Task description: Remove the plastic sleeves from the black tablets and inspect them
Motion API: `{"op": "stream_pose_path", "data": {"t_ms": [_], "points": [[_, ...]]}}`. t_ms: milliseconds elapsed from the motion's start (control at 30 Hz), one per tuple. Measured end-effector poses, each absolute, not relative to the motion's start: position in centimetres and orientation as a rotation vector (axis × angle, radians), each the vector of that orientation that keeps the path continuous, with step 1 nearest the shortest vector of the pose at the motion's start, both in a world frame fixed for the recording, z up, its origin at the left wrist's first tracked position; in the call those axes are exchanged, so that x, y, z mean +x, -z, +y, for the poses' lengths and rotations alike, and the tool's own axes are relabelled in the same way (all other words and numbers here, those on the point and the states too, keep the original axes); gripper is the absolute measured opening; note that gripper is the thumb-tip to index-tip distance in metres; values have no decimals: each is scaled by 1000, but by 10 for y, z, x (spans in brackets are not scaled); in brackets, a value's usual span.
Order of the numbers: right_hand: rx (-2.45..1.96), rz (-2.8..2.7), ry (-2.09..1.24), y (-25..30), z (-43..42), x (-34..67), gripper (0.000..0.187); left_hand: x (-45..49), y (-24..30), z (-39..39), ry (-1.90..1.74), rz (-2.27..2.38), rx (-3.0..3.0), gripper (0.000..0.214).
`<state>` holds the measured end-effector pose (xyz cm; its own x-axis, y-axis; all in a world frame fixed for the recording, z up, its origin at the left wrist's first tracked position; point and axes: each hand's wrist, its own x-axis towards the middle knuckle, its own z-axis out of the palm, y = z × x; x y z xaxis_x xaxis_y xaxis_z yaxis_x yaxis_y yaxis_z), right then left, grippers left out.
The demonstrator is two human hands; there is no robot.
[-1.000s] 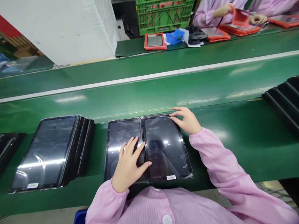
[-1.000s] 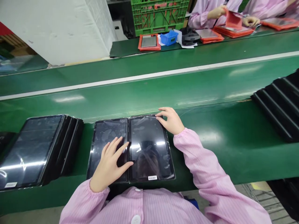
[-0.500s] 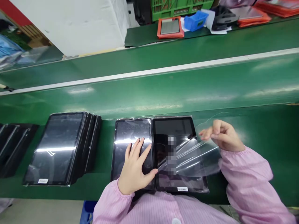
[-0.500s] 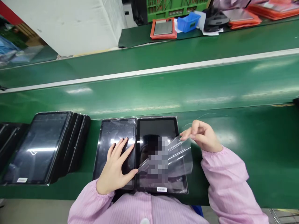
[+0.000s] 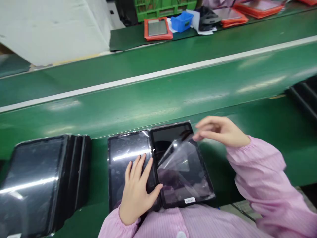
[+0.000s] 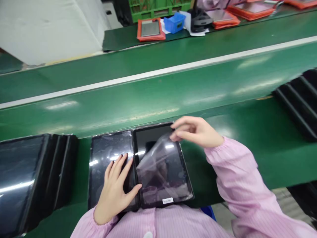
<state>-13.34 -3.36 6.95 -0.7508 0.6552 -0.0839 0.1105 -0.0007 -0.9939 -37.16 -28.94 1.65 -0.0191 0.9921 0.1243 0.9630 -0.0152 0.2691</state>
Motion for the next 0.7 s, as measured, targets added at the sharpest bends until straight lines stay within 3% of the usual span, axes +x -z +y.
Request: {"op": "stream_pose_path", "data": {"t_ms": [133, 300, 500, 600, 700], "points": [[-702, -2017, -1930, -95, -37, -175, 25, -372, -13, -291, -468, 2140, 2101, 84], [-556, -2011, -2079, -90, -43, -234, 31, -370, -12, -290, -475, 2147, 2063, 90], [-964, -1610, -2168, -82, -49, -259, 46, -371, -8, -291, -493, 2149, 2060, 91], [-1084, -1509, -2061, -85, -44, -239, 51, -370, -7, -291, -498, 2139, 2056, 89], [-1183, -1478, -1733, -83, -42, -199, 48, -372, -12, -295, -493, 2204, 1974, 91]]}}
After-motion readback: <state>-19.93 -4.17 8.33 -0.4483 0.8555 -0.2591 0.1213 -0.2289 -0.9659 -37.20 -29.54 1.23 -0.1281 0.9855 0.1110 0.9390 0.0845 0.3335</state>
